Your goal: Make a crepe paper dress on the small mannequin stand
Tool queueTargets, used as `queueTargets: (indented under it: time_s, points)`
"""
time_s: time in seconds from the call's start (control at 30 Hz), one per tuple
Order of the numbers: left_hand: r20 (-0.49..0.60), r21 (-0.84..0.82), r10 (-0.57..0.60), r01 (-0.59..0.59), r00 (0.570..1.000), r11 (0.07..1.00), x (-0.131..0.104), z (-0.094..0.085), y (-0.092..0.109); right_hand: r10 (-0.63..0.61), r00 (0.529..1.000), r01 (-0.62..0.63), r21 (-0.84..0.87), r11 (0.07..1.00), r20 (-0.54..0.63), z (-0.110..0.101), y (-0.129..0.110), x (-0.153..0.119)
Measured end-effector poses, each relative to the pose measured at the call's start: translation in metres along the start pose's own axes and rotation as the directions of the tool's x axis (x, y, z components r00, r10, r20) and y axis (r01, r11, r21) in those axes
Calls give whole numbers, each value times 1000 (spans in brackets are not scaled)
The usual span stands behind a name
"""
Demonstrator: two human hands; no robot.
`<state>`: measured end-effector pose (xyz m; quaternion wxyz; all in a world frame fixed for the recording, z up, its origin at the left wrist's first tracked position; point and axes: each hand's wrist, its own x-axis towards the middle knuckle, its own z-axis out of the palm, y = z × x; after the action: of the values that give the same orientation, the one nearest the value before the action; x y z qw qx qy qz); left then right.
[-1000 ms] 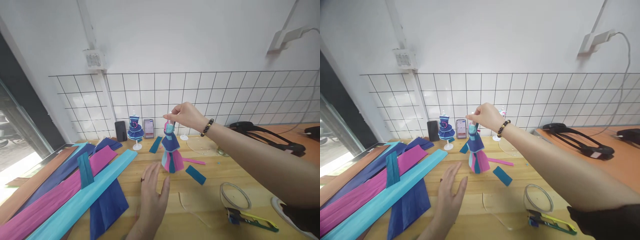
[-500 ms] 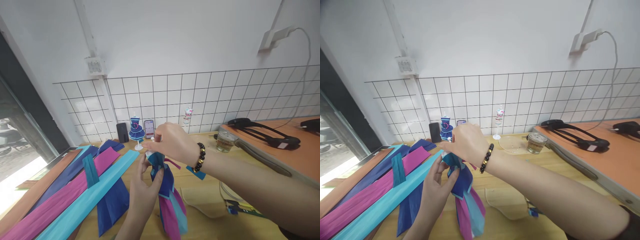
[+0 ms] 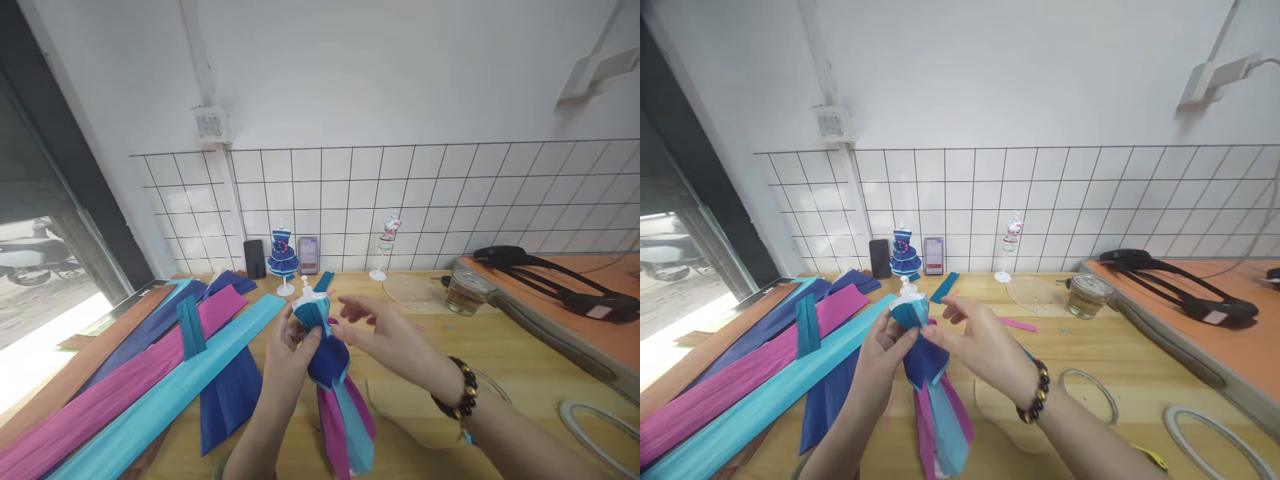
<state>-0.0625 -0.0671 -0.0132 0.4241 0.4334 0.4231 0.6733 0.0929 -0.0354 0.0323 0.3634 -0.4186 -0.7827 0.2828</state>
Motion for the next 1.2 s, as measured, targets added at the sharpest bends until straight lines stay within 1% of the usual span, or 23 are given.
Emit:
queueTargets:
  time_s: [0.07, 0.13, 0.2, 0.27, 0.33, 0.53, 0.63, 0.8, 1.0, 1.2]
  points:
    - [0, -16, -13, 13, 1000, 1000, 0, 1, 2, 49, 999, -49, 25, 998, -3, 8, 9, -9]
    - [-9, -26, -20, 19, 1000, 999, -1, 2, 3, 55, 998, -56, 60, 997, 12, 14, 11, -13]
    - [-15, -39, -9, 9, 1000, 999, -2, 2, 3, 39, 998, -47, 141, 989, 53, 17, 10, -13]
    - [-6, -45, 1, -2, 1000, 999, -2, 2, 3, 38, 997, -53, 240, 969, 67, 19, 9, -11]
    - [6, -41, 10, -9, 1000, 999, -2, 2, 2, 50, 998, -63, 306, 950, 50, 21, 11, -7]
    - [27, -46, 20, -19, 999, 999, 0, 1, -3, 24, 1000, -20, 395, 918, -4, 32, 17, -4]
    - [42, -34, 43, -42, 998, 999, 1, -1, -6, 24, 999, -9, 399, 917, -32, 35, 18, -5]
    - [66, -4, 57, -57, 996, 998, 1, -1, -6, -12, 996, 38, 323, 946, -84, 36, 17, -7]
    - [41, -15, 47, -47, 998, 999, 0, 1, -1, -82, 983, 125, 264, 956, -166, 39, 17, -8]
    - [20, -15, 44, -44, 999, 999, -4, 5, 4, -93, 967, 147, 219, 965, -237, 41, 16, -10]
